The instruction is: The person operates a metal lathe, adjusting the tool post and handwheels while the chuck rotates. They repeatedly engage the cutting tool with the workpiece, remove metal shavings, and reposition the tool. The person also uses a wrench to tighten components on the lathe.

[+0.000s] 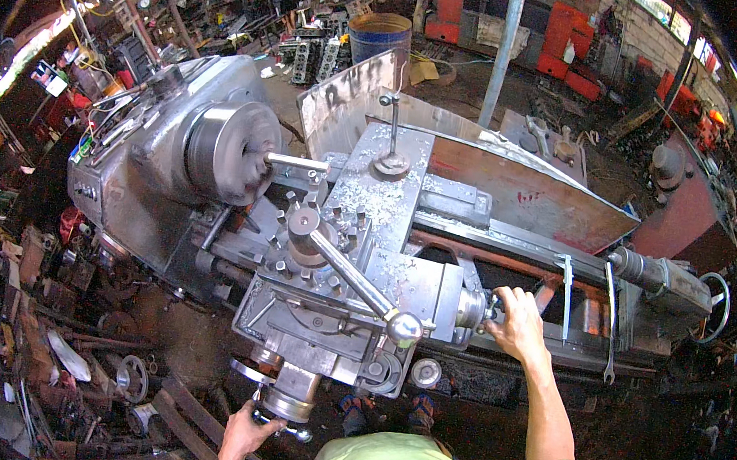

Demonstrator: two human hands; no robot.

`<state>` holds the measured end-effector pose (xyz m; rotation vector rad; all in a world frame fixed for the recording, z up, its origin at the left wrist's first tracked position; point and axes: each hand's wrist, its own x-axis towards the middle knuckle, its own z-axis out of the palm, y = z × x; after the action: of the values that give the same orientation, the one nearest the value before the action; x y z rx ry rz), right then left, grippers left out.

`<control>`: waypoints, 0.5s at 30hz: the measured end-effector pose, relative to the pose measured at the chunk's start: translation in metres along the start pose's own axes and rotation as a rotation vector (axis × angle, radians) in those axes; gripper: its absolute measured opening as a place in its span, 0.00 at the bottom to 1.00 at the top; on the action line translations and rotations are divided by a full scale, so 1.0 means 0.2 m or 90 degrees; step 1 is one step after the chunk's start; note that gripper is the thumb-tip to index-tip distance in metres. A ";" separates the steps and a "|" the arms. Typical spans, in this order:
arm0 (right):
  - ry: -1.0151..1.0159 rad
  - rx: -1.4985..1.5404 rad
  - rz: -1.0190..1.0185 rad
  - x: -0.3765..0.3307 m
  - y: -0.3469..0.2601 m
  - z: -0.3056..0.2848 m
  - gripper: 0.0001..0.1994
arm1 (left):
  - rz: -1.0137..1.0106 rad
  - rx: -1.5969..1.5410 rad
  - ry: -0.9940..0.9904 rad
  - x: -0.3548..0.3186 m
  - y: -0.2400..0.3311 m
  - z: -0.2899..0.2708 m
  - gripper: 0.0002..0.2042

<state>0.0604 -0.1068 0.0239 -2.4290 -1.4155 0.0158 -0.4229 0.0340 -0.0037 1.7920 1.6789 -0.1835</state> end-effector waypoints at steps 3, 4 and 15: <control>0.007 0.005 -0.002 0.00 0.00 0.00 0.30 | 0.007 0.024 0.022 -0.03 0.03 0.00 0.48; 0.007 0.005 -0.002 0.00 0.00 0.00 0.30 | 0.005 0.039 0.024 -0.04 0.04 0.00 0.48; 0.003 -0.002 0.023 0.00 -0.03 -0.01 0.28 | 0.041 0.090 0.033 -0.05 0.02 0.00 0.45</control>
<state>0.0559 -0.1047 0.0284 -2.4549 -1.3701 0.0165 -0.4204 0.0251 0.0033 1.9684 1.6777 -0.2333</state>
